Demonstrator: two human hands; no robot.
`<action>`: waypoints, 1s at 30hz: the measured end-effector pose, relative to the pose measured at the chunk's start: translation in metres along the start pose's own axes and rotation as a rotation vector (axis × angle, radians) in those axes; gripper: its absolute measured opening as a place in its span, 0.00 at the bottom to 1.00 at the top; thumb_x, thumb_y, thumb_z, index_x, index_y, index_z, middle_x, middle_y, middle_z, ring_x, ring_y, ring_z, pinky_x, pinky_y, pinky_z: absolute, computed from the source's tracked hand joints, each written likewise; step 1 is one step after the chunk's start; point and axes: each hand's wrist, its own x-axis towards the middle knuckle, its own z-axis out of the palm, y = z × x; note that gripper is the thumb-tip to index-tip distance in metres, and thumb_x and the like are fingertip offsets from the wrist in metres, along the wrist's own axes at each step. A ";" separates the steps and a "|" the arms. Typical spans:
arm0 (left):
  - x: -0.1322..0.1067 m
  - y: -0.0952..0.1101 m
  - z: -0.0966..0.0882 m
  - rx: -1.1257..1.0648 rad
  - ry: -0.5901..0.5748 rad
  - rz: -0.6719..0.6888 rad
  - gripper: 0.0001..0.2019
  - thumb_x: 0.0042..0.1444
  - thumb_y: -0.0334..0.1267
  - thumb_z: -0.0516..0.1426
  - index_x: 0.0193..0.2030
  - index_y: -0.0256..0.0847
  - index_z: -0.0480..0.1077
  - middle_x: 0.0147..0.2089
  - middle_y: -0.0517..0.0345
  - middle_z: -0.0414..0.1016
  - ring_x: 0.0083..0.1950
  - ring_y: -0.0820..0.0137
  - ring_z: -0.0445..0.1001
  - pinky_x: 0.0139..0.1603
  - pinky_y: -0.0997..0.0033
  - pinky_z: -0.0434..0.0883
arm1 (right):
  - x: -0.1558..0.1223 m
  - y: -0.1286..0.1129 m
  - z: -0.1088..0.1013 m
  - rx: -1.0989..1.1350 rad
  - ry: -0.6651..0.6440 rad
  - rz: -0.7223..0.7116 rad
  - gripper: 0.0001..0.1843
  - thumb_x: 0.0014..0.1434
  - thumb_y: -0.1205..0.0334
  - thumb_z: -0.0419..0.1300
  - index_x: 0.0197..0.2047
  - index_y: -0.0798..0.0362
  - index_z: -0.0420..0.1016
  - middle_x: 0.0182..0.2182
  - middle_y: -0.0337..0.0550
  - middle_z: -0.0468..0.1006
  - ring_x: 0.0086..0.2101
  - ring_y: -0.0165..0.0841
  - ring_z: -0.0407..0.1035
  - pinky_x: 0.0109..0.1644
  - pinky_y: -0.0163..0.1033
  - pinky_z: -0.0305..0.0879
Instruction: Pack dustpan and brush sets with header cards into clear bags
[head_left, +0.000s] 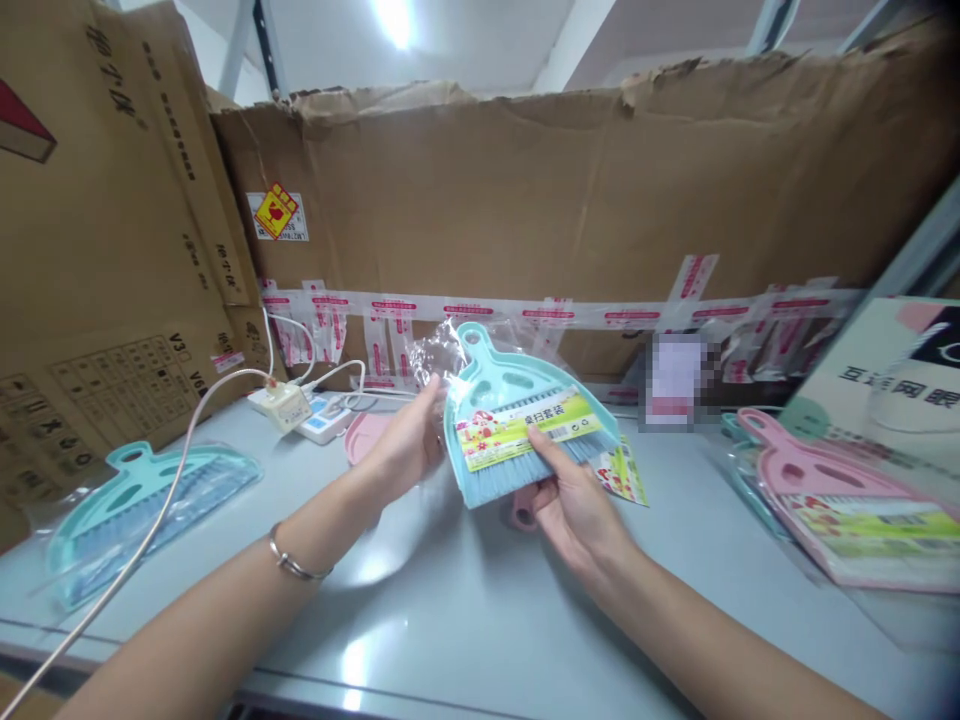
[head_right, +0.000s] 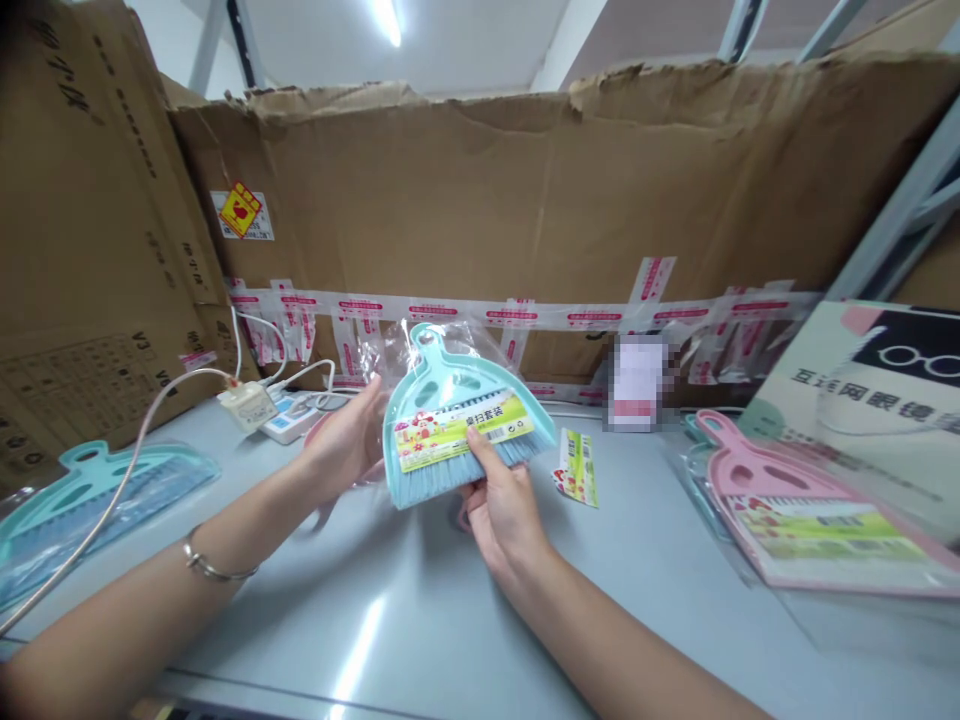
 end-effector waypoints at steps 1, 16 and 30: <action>-0.003 -0.004 0.003 -0.024 -0.001 -0.002 0.22 0.56 0.53 0.52 0.47 0.34 0.69 0.43 0.45 0.75 0.46 0.60 0.73 0.49 0.60 0.68 | -0.001 0.001 0.000 0.003 0.002 0.005 0.22 0.40 0.64 0.70 0.40 0.51 0.71 0.31 0.37 0.80 0.32 0.32 0.74 0.28 0.32 0.72; -0.037 -0.032 0.012 0.092 -0.104 -0.043 0.22 0.50 0.42 0.62 0.51 0.37 0.68 0.48 0.44 0.75 0.42 0.63 0.75 0.38 0.69 0.72 | 0.001 0.003 -0.001 -0.042 0.026 0.004 0.15 0.38 0.64 0.69 0.29 0.51 0.68 0.25 0.36 0.78 0.32 0.32 0.74 0.30 0.33 0.71; -0.027 -0.020 -0.004 0.197 -0.067 0.050 0.24 0.46 0.37 0.64 0.51 0.38 0.67 0.53 0.44 0.72 0.50 0.60 0.73 0.46 0.65 0.71 | 0.030 -0.016 -0.013 -0.112 0.155 0.102 0.13 0.53 0.53 0.60 0.36 0.53 0.74 0.25 0.41 0.80 0.22 0.30 0.72 0.23 0.33 0.70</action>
